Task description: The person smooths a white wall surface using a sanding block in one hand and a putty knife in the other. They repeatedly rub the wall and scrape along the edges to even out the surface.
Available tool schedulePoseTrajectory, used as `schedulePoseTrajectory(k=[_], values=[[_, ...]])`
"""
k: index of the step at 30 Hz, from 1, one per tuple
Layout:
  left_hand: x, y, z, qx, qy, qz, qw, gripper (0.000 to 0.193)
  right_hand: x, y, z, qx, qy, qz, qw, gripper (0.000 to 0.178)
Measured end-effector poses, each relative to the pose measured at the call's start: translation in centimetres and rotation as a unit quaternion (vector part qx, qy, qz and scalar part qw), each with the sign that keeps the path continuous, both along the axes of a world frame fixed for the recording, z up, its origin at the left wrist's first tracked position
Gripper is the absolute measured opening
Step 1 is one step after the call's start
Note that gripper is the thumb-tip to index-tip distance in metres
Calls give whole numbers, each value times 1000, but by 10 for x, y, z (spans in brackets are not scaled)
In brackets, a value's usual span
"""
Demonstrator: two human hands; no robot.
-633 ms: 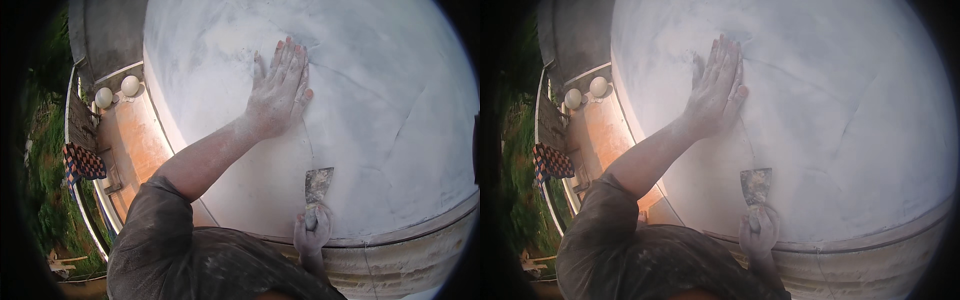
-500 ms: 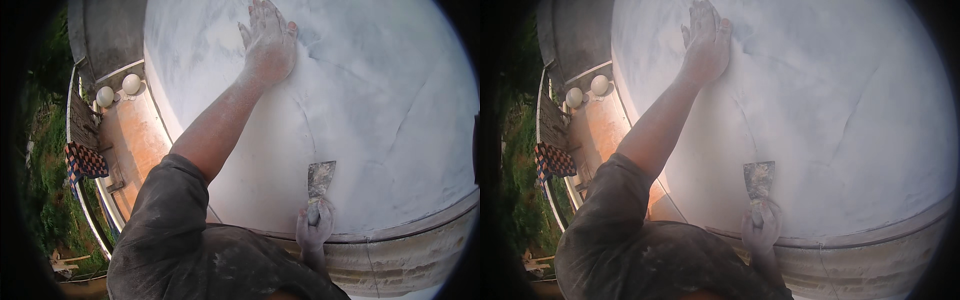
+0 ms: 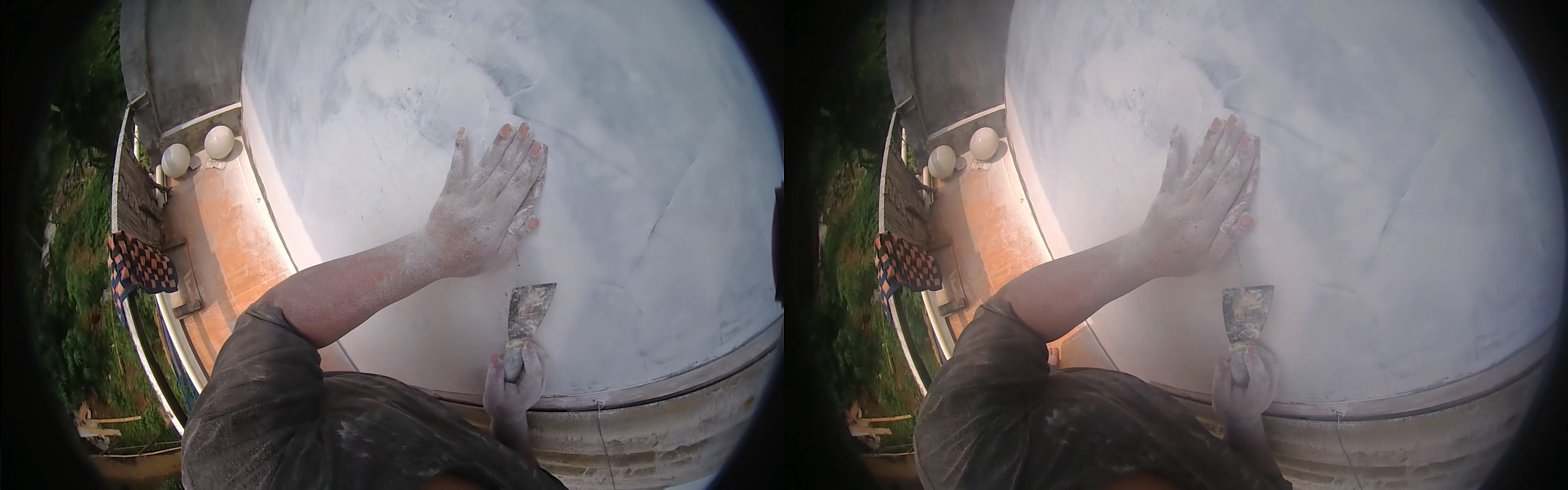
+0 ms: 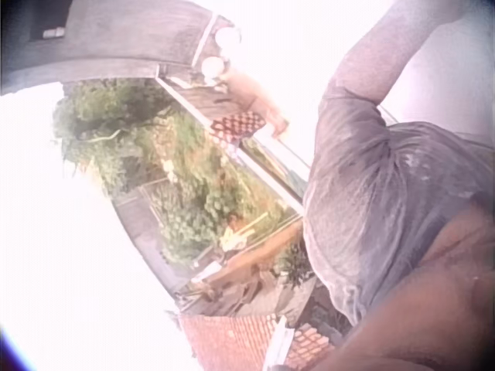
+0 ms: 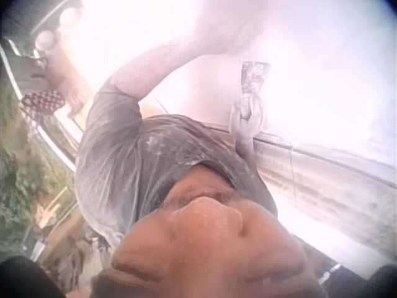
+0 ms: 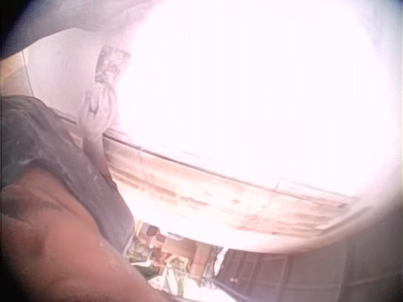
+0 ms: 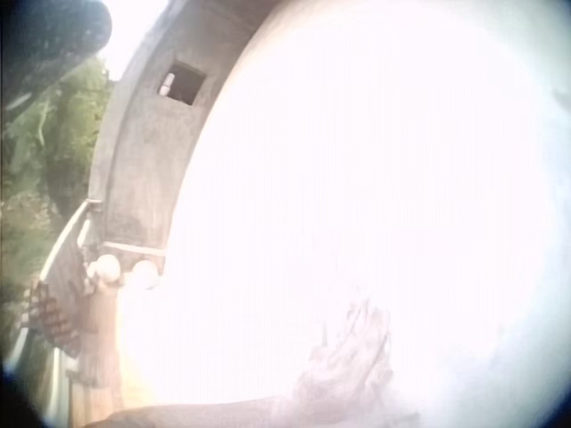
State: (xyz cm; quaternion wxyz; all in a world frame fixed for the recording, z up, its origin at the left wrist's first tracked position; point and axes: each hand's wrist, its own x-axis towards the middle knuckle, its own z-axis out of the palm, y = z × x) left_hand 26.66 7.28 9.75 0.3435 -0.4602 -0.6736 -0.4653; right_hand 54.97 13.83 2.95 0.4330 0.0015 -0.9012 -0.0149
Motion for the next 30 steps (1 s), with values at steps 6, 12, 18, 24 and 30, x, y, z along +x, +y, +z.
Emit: schedulePoseTrajectory(k=[6, 12, 18, 24, 30], values=[[-55, 4, 23, 113, -128, 49, 984, 70, 0, 1, -1, -12, 9, 8, 1000, 49], [-44, -3, 4, 25, -1, 47, 999, 67, 3, 2, -4, -41, 5, 2, 999, 46], [-27, 4, 6, 66, -19, 53, 996, 66, 5, 4, -4, -57, 6, 1, 998, 45], [-71, 0, 23, 122, -160, 47, 978, 73, 4, 4, -2, -46, 4, 29, 999, 46], [5, -4, -9, -69, -49, -14, 996, 73, 2, 1, -2, -63, 8, 16, 998, 48]])
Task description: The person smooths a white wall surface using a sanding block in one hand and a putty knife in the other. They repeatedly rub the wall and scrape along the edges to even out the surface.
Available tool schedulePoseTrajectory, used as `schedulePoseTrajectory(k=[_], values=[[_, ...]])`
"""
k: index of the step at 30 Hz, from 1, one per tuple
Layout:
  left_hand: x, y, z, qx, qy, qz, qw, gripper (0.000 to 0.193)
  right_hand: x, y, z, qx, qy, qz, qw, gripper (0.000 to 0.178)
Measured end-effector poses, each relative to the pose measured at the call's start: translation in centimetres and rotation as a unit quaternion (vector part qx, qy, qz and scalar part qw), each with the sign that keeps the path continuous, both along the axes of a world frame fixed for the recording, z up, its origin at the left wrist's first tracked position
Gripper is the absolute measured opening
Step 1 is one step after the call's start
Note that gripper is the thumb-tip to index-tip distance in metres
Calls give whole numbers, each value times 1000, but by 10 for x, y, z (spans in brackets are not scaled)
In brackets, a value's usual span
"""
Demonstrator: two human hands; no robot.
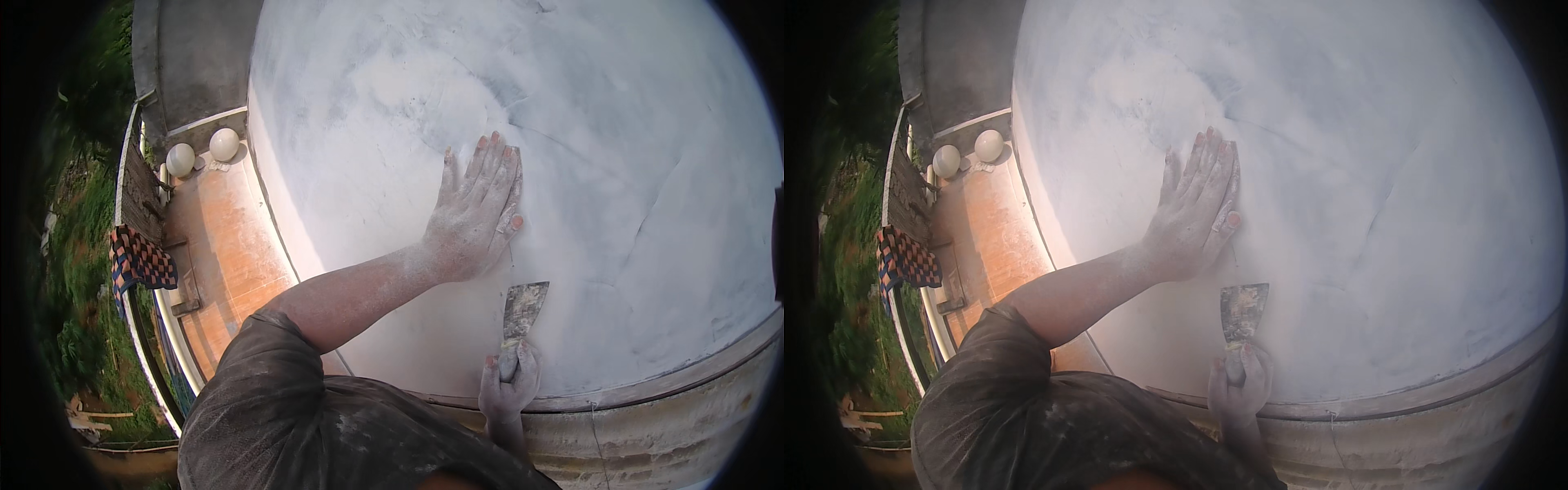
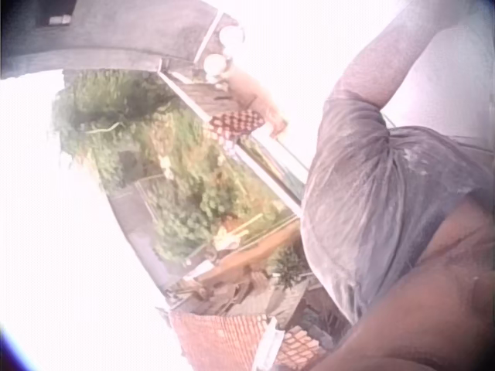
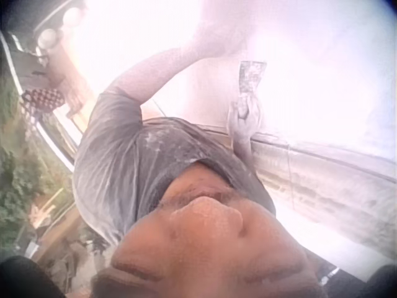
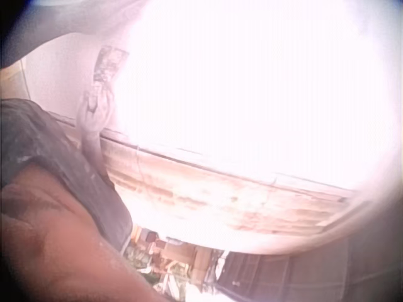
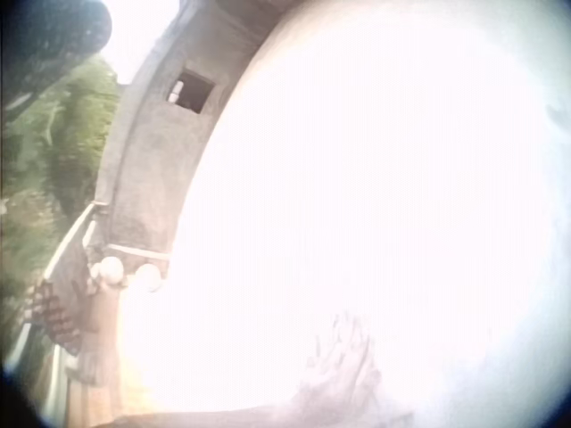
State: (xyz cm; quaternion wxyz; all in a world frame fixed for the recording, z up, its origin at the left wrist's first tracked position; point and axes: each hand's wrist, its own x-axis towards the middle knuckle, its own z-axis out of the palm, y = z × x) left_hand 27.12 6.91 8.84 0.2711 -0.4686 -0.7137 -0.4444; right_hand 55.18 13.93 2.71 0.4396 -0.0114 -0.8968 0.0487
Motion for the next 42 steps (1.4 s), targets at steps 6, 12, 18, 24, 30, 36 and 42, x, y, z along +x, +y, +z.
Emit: schedulePoseTrajectory(k=[6, 12, 18, 24, 30, 36, 42], values=[[-68, 9, 37, 228, -116, 79, 963, 69, 3, 1, -2, 16, 2, 1, 1000, 48], [-41, 2, 9, 63, 66, 101, 991, 69, 10, 3, -5, -23, -36, 3, 999, 51], [-51, 22, 10, 198, -16, 69, 978, 69, 10, 3, -4, -31, -56, -12, 998, 51], [-96, -1, 22, 138, -70, 110, 982, 69, 5, 2, -6, -20, -44, -5, 999, 51], [-48, 3, 7, 142, 32, 59, 988, 69, 6, -2, -3, -48, -91, -14, 995, 49], [-136, -14, 38, 229, -155, 75, 958, 70, 5, -5, 3, -47, -107, -18, 993, 47], [-84, -2, 7, 106, 88, 61, 989, 69, -8, -12, -2, -47, -135, -17, 990, 45]])
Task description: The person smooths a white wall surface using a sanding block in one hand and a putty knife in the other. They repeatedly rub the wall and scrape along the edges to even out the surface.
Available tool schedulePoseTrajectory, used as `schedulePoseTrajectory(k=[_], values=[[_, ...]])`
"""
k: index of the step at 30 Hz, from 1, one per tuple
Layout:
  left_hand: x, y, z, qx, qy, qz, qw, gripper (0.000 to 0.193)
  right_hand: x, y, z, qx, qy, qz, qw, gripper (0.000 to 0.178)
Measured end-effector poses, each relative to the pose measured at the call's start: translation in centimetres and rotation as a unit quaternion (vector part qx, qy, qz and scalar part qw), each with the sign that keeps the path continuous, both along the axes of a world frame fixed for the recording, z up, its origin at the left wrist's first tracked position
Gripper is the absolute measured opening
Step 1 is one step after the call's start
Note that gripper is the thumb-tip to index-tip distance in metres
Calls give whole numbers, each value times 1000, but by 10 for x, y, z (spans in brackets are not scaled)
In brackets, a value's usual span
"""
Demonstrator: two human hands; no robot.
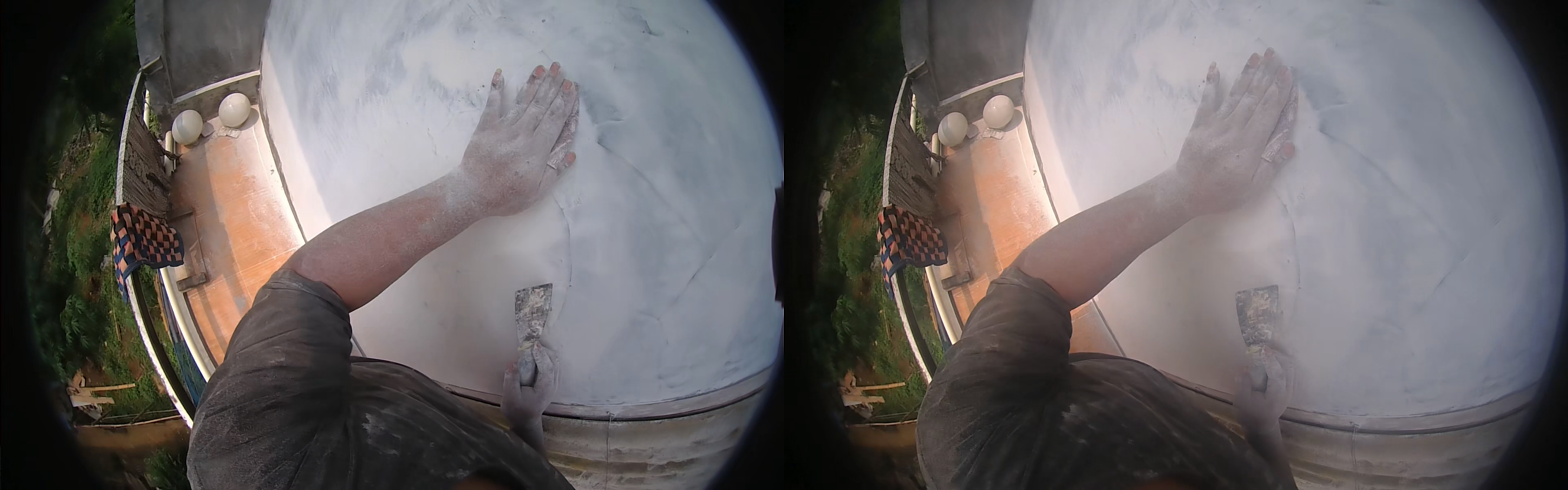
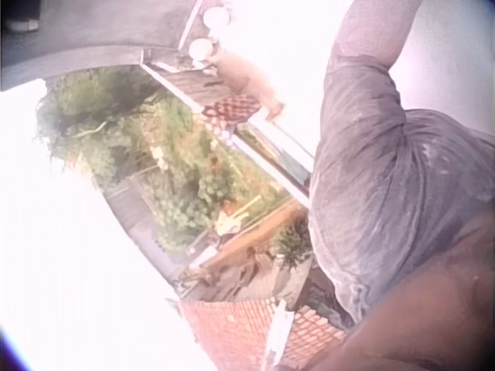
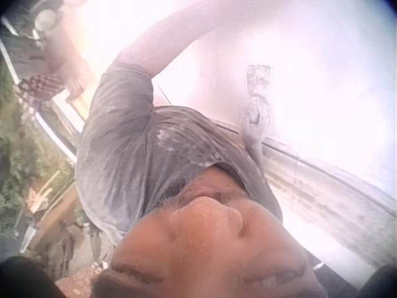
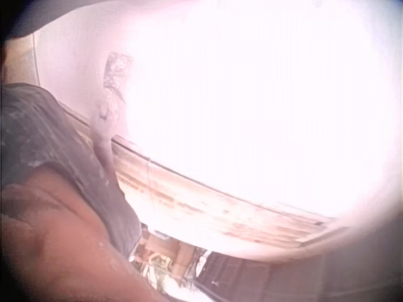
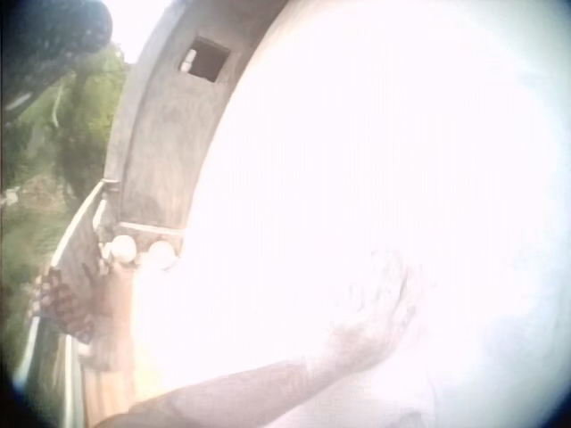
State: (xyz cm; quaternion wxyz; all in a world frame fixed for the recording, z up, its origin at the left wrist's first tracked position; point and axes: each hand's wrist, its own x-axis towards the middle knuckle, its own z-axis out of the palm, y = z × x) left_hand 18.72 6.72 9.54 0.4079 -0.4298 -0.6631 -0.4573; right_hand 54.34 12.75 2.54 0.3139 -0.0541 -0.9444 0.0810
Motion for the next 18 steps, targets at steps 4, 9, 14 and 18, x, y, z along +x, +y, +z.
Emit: schedulePoseTrajectory(k=[4, 9, 14, 18], values=[[-30, 9, 16, 110, -104, 27, 988, 69, -12, -5, -3, 35, 9, 9, 999, 48], [5, -2, 11, -11, 13, -34, 999, 66, -25, -7, -5, 47, -45, -26, 998, 49], [-50, -9, 27, 103, -186, -28, 977, 65, -34, -6, -7, 50, -11, -12, 999, 51], [-5, 0, 11, 73, -61, -49, 994, 67, -37, -5, -10, 61, -8, 3, 998, 49]])
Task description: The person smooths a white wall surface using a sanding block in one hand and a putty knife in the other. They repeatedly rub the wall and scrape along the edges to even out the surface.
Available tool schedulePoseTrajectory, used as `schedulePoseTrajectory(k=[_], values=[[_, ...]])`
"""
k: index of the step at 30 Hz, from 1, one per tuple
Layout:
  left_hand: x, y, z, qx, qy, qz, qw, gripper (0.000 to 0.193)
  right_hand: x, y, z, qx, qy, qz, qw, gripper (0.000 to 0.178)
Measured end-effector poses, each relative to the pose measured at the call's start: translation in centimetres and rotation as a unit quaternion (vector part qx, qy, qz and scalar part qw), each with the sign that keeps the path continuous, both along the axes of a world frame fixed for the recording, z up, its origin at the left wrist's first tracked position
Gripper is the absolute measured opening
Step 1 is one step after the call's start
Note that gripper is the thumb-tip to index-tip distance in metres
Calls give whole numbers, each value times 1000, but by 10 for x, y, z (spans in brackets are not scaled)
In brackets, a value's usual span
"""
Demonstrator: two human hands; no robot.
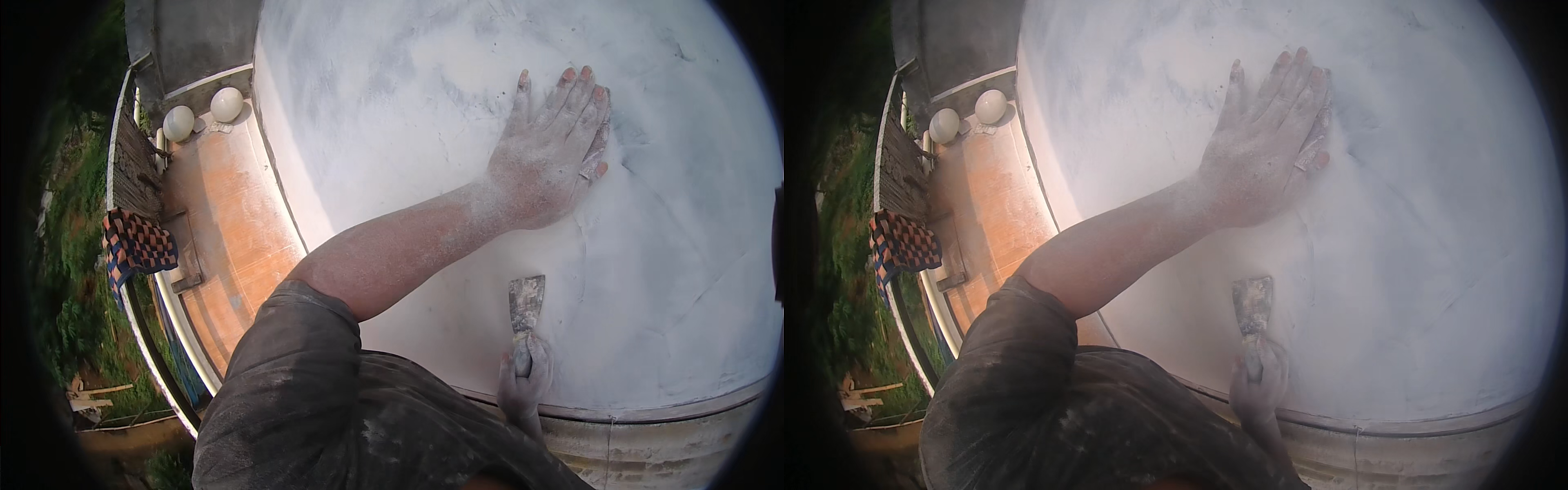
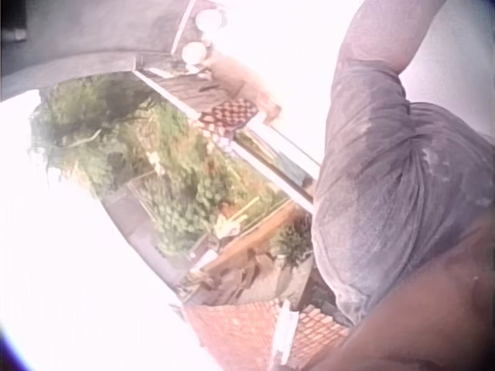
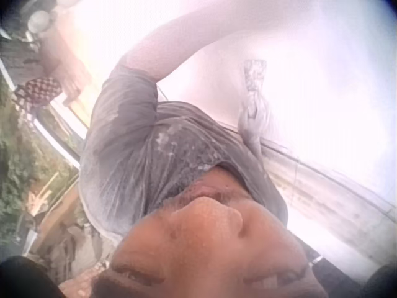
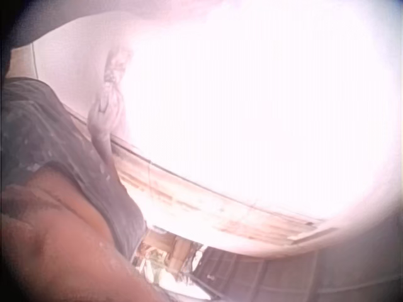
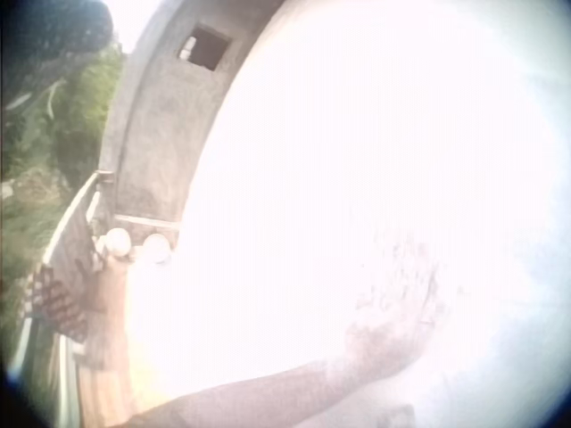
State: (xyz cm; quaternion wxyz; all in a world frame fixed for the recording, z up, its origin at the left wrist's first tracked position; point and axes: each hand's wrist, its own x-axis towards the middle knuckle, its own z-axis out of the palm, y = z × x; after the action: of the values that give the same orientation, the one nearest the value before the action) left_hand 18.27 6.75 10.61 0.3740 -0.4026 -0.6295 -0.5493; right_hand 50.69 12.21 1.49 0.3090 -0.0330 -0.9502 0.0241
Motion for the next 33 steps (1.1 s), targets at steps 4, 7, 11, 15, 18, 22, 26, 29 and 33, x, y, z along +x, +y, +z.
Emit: schedulePoseTrajectory(k=[4, 7, 11, 15, 18, 22, 26, 29, 33], values=[[-64, -10, 14, 16, -105, -31, 994, 70, -1, -2, -3, 19, -2, -25, 1000, 47], [-29, -1, 9, 57, -55, -21, 997, 67, -1, -5, -3, 19, 9, -41, 999, 46], [-44, -12, -3, -40, 33, 70, 996, 66, -5, -7, -4, 12, 13, -44, 999, 47], [-80, -9, 6, 76, -132, -53, 987, 69, -10, -8, -7, 31, 44, -50, 997, 47], [-13, -5, -8, -6, 26, -43, 999, 66, -11, -8, -11, 31, 44, -59, 997, 47], [-66, -12, -14, -48, 11, 106, 993, 71, -6, -5, -19, 29, 39, -59, 997, 47], [-44, -6, -18, 45, -71, 1, 996, 70, 1, -1, -25, -2, 53, -81, 995, 44], [-30, -17, -39, -123, 86, -15, 989, 70, 6, 2, -28, -16, 43, -60, 997, 43], [-91, -13, -42, 23, -138, 52, 989, 72, 8, 5, -29, -4, 39, -55, 998, 44]])
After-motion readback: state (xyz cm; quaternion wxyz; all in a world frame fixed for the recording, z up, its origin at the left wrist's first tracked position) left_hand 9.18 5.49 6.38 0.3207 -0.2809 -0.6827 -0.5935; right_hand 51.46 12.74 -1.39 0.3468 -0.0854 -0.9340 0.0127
